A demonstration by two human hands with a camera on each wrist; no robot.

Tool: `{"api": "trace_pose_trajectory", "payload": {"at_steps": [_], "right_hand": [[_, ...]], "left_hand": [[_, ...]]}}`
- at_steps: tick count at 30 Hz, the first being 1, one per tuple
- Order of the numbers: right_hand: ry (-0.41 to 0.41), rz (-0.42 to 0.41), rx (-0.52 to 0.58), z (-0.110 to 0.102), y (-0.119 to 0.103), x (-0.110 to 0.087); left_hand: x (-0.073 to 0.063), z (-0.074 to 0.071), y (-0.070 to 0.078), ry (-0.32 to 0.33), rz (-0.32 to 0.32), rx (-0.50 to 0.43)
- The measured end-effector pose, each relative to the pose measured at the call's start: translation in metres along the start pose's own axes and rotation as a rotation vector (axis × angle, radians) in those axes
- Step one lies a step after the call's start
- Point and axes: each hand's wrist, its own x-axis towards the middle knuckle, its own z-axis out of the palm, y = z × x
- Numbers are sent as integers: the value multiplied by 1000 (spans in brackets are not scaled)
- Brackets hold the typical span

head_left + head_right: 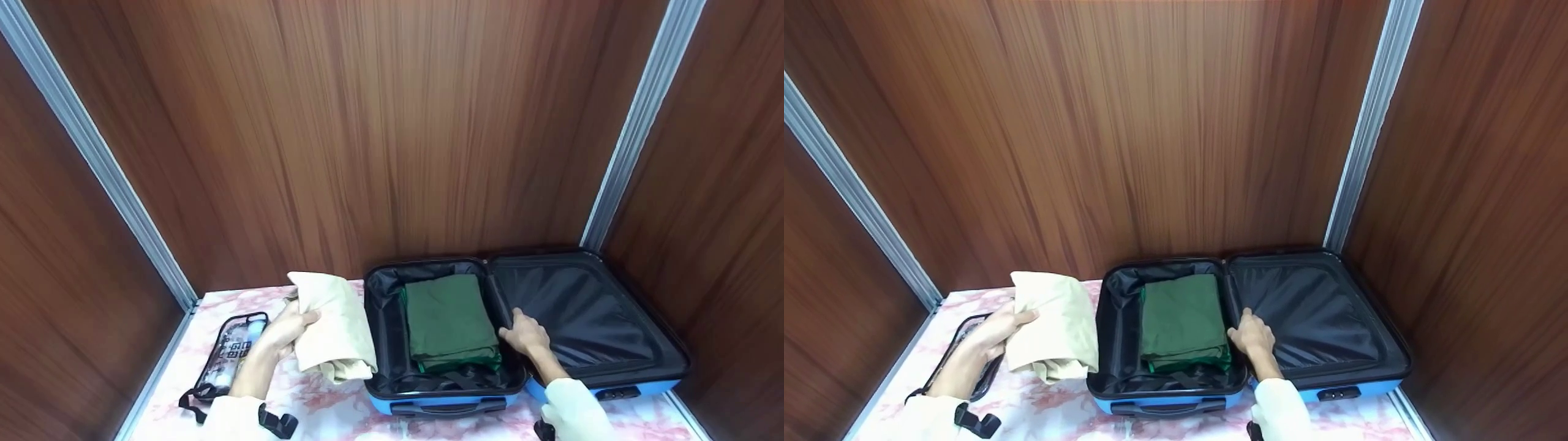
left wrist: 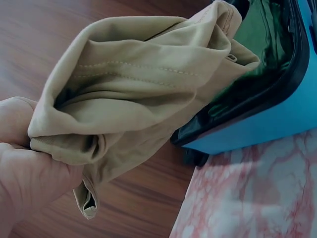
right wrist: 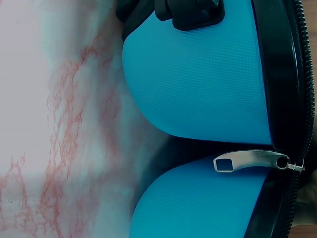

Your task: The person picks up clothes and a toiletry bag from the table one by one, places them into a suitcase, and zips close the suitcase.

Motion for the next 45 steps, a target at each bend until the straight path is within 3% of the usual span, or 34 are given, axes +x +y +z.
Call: {"api": "trace_pose_trajectory", "payload": {"at_steps": [28, 45], "right_hand": [[6, 20, -3, 3, -1, -5], [14, 34, 1, 1, 2, -11]], "left_hand": [[31, 48, 2, -43, -2, -47], [60, 89, -5, -51, -15, -29]]}}
